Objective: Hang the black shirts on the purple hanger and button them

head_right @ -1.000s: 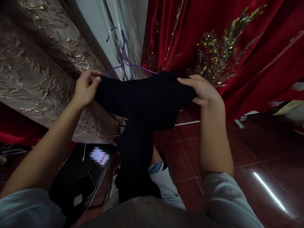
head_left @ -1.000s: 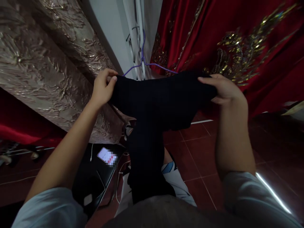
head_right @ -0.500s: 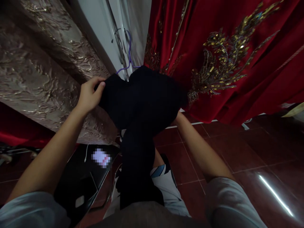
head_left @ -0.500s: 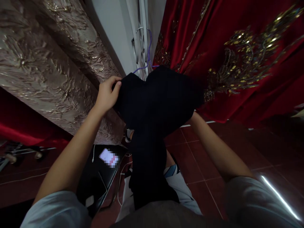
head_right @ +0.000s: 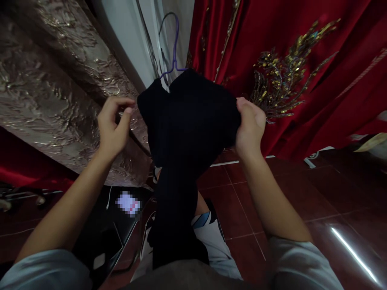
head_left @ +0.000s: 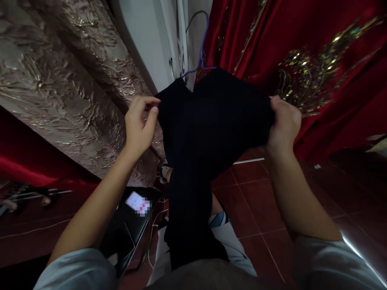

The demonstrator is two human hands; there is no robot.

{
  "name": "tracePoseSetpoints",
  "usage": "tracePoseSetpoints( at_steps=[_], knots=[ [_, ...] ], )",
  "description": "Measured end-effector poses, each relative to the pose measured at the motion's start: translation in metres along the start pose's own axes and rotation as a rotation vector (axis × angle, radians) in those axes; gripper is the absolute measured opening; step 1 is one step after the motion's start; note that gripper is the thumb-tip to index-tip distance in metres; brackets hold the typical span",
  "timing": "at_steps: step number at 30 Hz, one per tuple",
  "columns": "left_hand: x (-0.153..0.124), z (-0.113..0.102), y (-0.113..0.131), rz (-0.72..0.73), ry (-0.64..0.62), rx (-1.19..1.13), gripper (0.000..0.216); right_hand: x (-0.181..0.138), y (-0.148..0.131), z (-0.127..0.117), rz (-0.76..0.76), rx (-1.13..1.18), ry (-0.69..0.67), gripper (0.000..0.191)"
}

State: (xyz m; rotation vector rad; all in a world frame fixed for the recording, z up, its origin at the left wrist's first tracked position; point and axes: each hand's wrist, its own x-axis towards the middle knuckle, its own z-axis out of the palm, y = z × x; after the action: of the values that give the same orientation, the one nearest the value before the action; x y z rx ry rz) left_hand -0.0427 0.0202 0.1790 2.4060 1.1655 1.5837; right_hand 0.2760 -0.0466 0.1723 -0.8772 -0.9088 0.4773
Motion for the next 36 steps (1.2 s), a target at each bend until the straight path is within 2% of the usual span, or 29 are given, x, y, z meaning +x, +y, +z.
tracePoseSetpoints(
  at_steps=[3, 4, 5, 6, 8, 9, 10, 11, 12, 14, 16, 18, 20, 23, 24, 26, 29, 31, 33, 35, 36],
  knots=[
    [-0.004, -0.006, 0.024, -0.044, -0.166, -0.141, 0.032, -0.038, -0.024, 0.009, -0.083, -0.005, 0.053, 0.025],
    [-0.006, -0.007, 0.032, -0.085, -0.248, -0.222, 0.035, -0.053, -0.03, 0.012, -0.111, -0.066, 0.0, 0.026],
    [-0.007, -0.008, 0.039, -0.14, -0.329, -0.319, 0.038, -0.067, -0.034, 0.015, -0.148, -0.144, -0.109, 0.025],
    [-0.01, -0.009, 0.046, -0.203, -0.397, -0.414, 0.042, -0.081, -0.037, 0.017, -0.224, -0.216, -0.29, 0.022],
    [-0.018, -0.014, 0.058, -0.305, -0.481, -0.511, 0.042, -0.106, -0.035, 0.023, -0.404, -0.301, -0.794, 0.019],
    [-0.024, -0.017, 0.062, -0.332, -0.509, -0.498, 0.037, -0.114, -0.031, 0.025, -0.492, -0.3, -1.033, 0.021],
    [-0.032, -0.022, 0.066, -0.347, -0.54, -0.457, 0.029, -0.12, -0.026, 0.026, -0.56, -0.28, -1.211, 0.026],
    [-0.04, -0.028, 0.068, -0.358, -0.581, -0.408, 0.021, -0.122, -0.021, 0.027, -0.604, -0.247, -1.307, 0.029],
    [-0.049, -0.035, 0.069, -0.37, -0.633, -0.365, 0.015, -0.12, -0.015, 0.026, -0.623, -0.213, -1.332, 0.03],
    [-0.065, -0.053, 0.067, -0.411, -0.744, -0.317, 0.012, -0.106, -0.001, 0.022, -0.585, -0.2, -1.242, 0.023],
    [-0.075, -0.073, 0.06, -0.427, -0.838, -0.258, 0.019, -0.085, 0.014, 0.014, -0.472, -0.279, -1.054, 0.019],
    [-0.077, -0.092, 0.049, -0.383, -0.867, -0.176, 0.024, -0.063, 0.032, 0.005, -0.356, -0.398, -0.887, 0.029],
    [-0.073, -0.104, 0.035, -0.327, -0.781, -0.109, 0.021, -0.047, 0.052, -0.004, -0.223, -0.447, -0.866, 0.038],
    [-0.059, -0.104, 0.012, -0.367, -0.598, -0.116, 0.01, -0.035, 0.073, -0.012, 0.131, -0.303, -0.934, 0.029],
    [-0.055, -0.1, 0.005, -0.397, -0.552, -0.139, 0.008, -0.031, 0.076, -0.011, 0.247, -0.224, -0.895, 0.034],
    [-0.049, -0.088, -0.004, -0.396, -0.435, -0.165, 0.015, -0.019, 0.075, -0.002, 0.361, -0.085, -0.699, 0.039],
    [-0.047, -0.065, -0.006, -0.21, -0.12, -0.015, 0.032, 0.014, 0.062, 0.026, 0.262, 0.005, -0.389, 0.044],
    [-0.051, -0.052, -0.001, -0.048, 0.027, 0.16, 0.036, 0.039, 0.052, 0.045, 0.183, 0.011, -0.309, 0.047],
    [-0.056, -0.039, 0.005, 0.108, -0.029, 0.282, 0.036, 0.056, 0.044, 0.056, 0.132, 0.026, -0.277, 0.046],
    [-0.061, -0.024, 0.011, 0.197, -0.216, 0.335, 0.041, 0.06, 0.041, 0.055, 0.102, 0.047, -0.25, 0.042],
    [-0.063, -0.017, 0.013, 0.19, -0.316, 0.363, 0.044, 0.056, 0.041, 0.051, 0.093, 0.06, -0.225, 0.039]
  ],
)
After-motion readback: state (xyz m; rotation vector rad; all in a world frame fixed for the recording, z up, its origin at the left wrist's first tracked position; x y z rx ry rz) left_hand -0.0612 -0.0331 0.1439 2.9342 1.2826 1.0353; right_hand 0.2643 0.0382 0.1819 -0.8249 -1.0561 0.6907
